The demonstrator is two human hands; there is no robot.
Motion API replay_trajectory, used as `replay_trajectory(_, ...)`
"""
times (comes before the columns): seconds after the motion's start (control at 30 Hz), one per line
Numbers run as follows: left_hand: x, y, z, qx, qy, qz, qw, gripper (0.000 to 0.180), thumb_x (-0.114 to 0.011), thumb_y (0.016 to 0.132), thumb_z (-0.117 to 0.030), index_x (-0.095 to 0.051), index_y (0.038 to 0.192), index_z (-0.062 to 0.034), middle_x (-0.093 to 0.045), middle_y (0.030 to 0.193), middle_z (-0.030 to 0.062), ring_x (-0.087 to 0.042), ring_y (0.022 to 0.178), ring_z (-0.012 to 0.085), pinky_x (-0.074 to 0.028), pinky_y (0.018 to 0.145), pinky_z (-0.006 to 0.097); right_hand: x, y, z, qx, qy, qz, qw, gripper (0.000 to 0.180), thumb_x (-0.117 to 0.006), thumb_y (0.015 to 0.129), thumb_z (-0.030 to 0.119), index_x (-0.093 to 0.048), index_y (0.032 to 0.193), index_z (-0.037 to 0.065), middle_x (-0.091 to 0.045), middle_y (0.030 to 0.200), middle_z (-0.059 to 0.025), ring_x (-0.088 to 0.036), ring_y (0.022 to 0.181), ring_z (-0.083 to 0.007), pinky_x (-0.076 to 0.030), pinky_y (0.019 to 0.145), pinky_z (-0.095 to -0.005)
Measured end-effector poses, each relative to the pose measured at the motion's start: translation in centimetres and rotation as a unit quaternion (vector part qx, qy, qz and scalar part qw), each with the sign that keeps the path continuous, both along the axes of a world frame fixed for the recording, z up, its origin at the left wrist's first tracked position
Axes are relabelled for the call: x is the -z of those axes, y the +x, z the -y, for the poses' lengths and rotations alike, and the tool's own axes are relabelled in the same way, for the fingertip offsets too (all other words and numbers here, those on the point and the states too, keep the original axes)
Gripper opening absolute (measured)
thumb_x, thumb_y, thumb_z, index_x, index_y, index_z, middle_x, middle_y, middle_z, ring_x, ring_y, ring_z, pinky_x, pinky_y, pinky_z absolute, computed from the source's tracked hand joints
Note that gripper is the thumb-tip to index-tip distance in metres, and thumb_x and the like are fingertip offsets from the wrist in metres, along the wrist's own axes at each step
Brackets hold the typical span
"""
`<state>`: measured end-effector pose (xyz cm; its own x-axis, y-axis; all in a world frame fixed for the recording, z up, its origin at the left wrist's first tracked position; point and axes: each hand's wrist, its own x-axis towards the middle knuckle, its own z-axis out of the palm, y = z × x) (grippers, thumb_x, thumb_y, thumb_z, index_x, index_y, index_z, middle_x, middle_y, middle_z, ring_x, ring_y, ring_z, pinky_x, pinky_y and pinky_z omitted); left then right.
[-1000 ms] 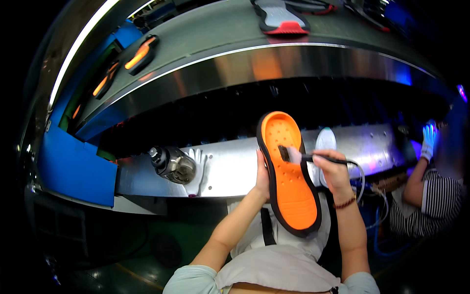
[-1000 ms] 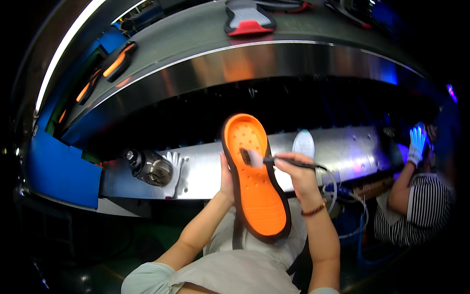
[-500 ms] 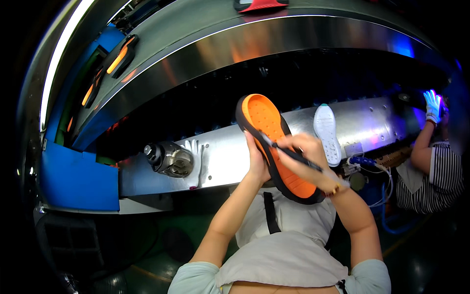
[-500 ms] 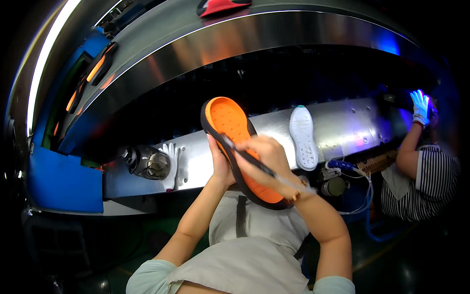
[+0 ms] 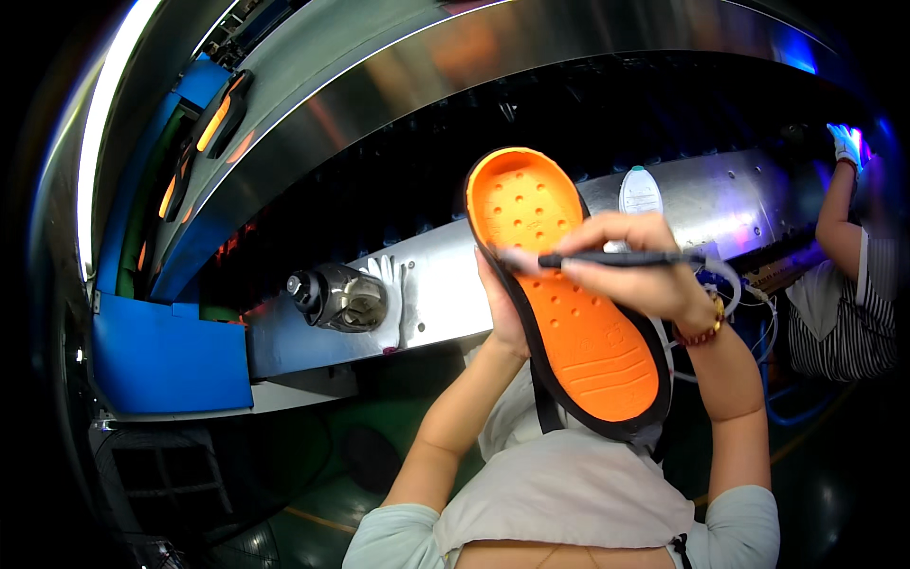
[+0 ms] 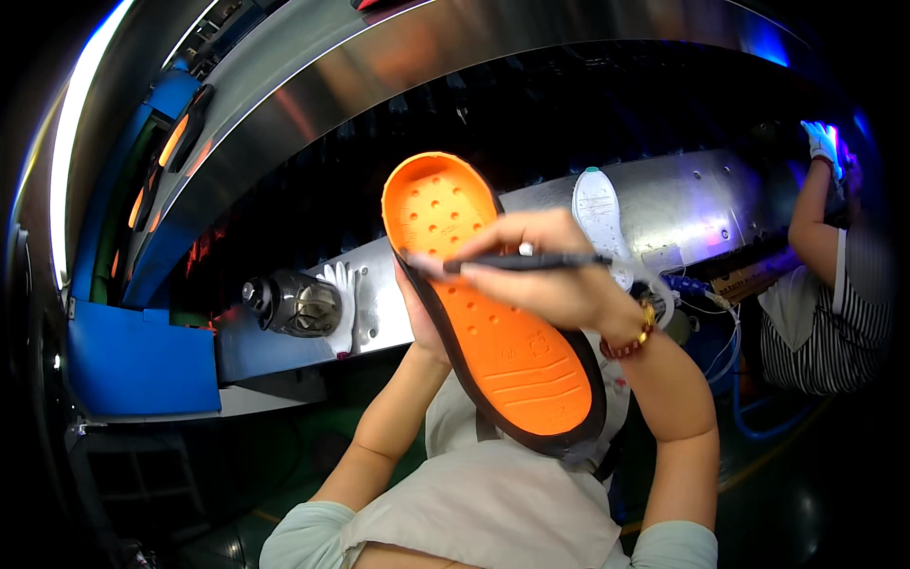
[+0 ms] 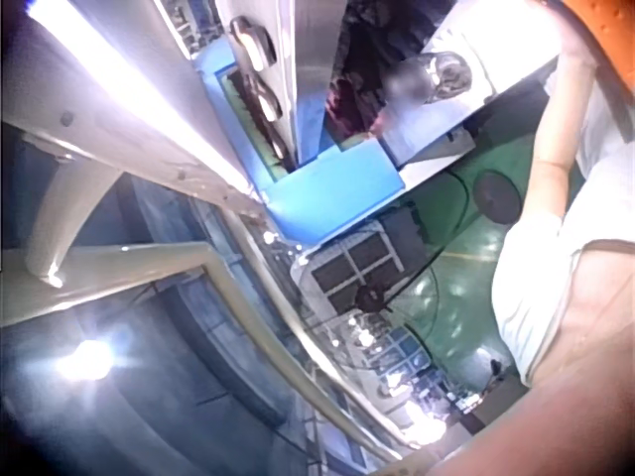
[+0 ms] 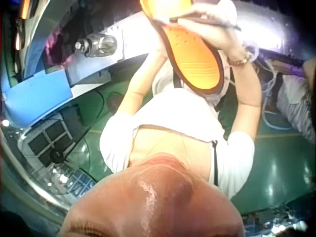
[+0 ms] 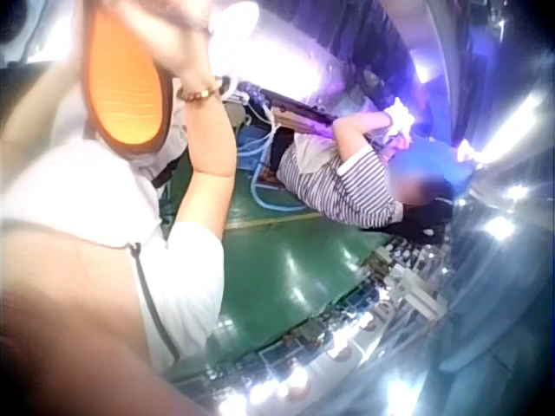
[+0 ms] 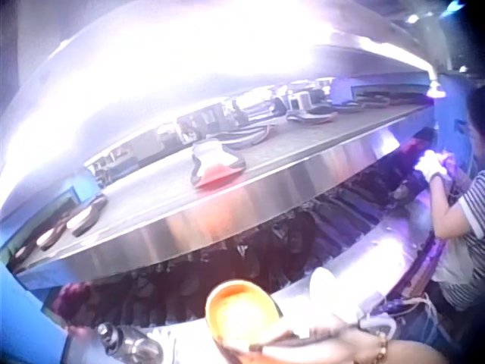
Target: The person picks up shoe insoles from a conveyor belt and scrubs their surfaces with a brush. They handle multiple insoles one at a time, scrubbing the bottom and edges, then placing them back on the belt.
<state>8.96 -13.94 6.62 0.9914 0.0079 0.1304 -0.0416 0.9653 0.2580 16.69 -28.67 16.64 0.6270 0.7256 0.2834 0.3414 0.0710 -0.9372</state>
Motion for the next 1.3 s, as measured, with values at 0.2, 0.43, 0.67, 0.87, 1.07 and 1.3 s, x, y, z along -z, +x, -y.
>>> replay_trajectory(0.2, -0.6, -0.2, -1.6, -0.025, -0.027, 0.029, 0.999, 0.080, -0.020, 0.081, -0.071, -0.028, 0.135, -0.0128, -0.034, 0.136, 0.0105, -0.040, 0.120, 0.0286, -0.034, 0.099, 0.041, 0.3, -0.7, 0.8, -0.043, 0.080, -0.062, 0.994, 0.016, -0.065, 0.072, -0.001, -0.064, 0.088, -0.003, -0.066, 0.087, -0.0125, -0.063, 0.080, -0.0162, -0.050, 0.074, -0.0263)
replay_trajectory(0.43, -2.5, 0.1, -0.9, -0.182, 0.143, -0.084, 0.969, 0.075, -0.017, 0.084, -0.068, -0.029, 0.134, -0.0118, -0.039, 0.132, 0.0060, -0.041, 0.118, 0.0204, -0.034, 0.098, 0.034, -0.2, -1.1, 1.5, -0.135, 0.062, 0.007, 0.989, 0.018, -0.069, 0.066, -0.001, -0.066, 0.084, -0.001, -0.066, 0.085, -0.0133, -0.064, 0.083, -0.0201, -0.049, 0.076, -0.0277)
replay_trajectory(0.67, -3.0, 0.9, -2.0, -0.295, 0.212, -0.112, 0.925, 0.077, -0.018, 0.083, -0.069, -0.027, 0.135, -0.0135, -0.036, 0.136, 0.0080, -0.038, 0.122, 0.0255, -0.032, 0.101, 0.040, 0.2, -1.0, 1.9, -0.079, 0.014, 0.058, 0.995, 0.017, -0.067, 0.072, 0.001, -0.066, 0.089, -0.001, -0.066, 0.085, -0.0132, -0.064, 0.078, -0.0177, -0.050, 0.073, -0.0259)
replay_trajectory(0.87, -3.8, 0.6, -2.7, -0.310, 0.181, -0.108, 0.927, 0.077, -0.018, 0.083, -0.069, -0.029, 0.135, -0.0133, -0.037, 0.134, 0.0066, -0.039, 0.121, 0.0242, -0.033, 0.100, 0.038, 0.1, -0.9, 2.5, -0.025, 0.049, -0.097, 0.994, 0.019, -0.066, 0.069, -0.004, -0.065, 0.088, -0.001, -0.063, 0.092, -0.0145, -0.062, 0.087, -0.0222, -0.049, 0.079, -0.0314)
replay_trajectory(1.07, -4.6, 1.3, -3.6, -0.306, 0.176, -0.066, 0.933, 0.079, -0.015, 0.082, -0.070, -0.027, 0.135, -0.0121, -0.036, 0.135, 0.0104, -0.041, 0.119, 0.0301, -0.034, 0.100, 0.043, 0.3, -0.6, 3.5, -0.178, 0.088, -0.004, 0.980, 0.020, -0.069, 0.063, -0.005, -0.065, 0.083, -0.001, -0.066, 0.086, -0.0132, -0.062, 0.087, -0.0236, -0.048, 0.080, -0.0330)
replay_trajectory(1.3, -5.8, 0.8, -3.4, -0.330, 0.203, -0.063, 0.920, 0.070, -0.018, 0.086, -0.064, -0.029, 0.135, -0.0153, -0.035, 0.137, 0.0048, -0.041, 0.122, 0.0247, -0.036, 0.099, 0.040, 1.5, -0.6, 5.1, -0.169, -0.010, 0.041, 0.985, 0.019, -0.069, 0.064, -0.005, -0.063, 0.082, -0.001, -0.065, 0.086, -0.0142, -0.062, 0.086, -0.0244, -0.048, 0.080, -0.0329)
